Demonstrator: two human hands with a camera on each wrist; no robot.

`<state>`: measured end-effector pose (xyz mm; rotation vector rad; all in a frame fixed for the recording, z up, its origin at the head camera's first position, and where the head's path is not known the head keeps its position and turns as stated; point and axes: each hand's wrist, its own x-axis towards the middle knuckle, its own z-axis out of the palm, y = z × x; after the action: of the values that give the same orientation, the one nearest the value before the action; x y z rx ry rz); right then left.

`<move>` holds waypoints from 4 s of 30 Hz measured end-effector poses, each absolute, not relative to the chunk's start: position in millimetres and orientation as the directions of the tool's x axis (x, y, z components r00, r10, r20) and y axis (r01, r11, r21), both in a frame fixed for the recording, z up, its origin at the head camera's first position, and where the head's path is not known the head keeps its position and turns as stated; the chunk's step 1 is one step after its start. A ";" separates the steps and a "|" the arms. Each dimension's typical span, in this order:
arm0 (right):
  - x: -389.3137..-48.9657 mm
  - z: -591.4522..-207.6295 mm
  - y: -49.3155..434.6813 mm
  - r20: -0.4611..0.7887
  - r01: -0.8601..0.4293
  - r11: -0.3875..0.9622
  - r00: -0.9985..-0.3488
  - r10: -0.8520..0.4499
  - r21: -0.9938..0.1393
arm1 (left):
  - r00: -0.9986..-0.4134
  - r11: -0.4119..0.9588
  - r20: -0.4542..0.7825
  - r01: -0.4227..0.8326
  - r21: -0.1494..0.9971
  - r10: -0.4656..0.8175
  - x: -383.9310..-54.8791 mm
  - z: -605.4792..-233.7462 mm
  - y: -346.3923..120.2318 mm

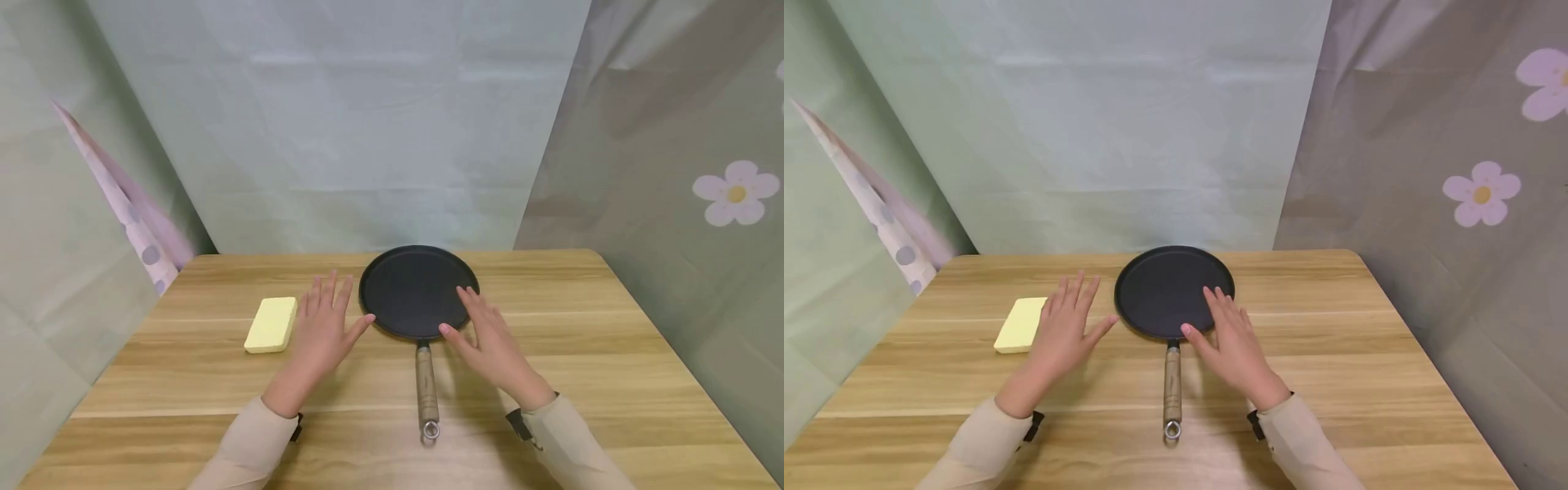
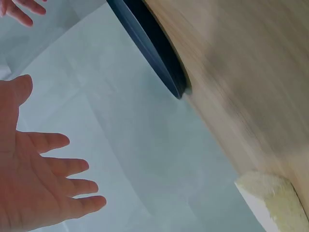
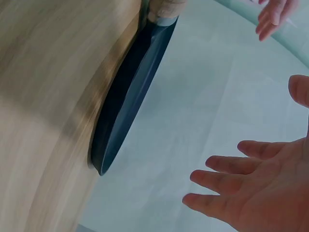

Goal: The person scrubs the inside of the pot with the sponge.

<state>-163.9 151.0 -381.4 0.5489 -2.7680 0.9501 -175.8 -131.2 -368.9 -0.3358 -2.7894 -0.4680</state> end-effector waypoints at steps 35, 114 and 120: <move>-158.7 -390.4 145.5 -0.193 0.134 0.176 -0.905 -0.379 -0.975 | -0.932 0.925 0.337 0.237 0.296 0.131 -188.6 -372.6 -210.6; -150.0 -420.6 121.2 -0.315 0.278 0.155 -0.880 -0.355 -0.948 | -0.987 0.951 0.064 0.161 0.264 0.150 -208.9 -413.3 -236.6; -150.2 -421.5 121.1 -0.315 0.277 0.155 -0.881 -0.352 -0.948 | -0.984 0.951 0.089 0.174 0.257 0.156 -212.1 -414.1 -231.2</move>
<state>-150.2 121.1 -421.5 0.0981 -2.6957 2.4300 -212.1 -231.2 -414.1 -0.2576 -3.0360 -0.4086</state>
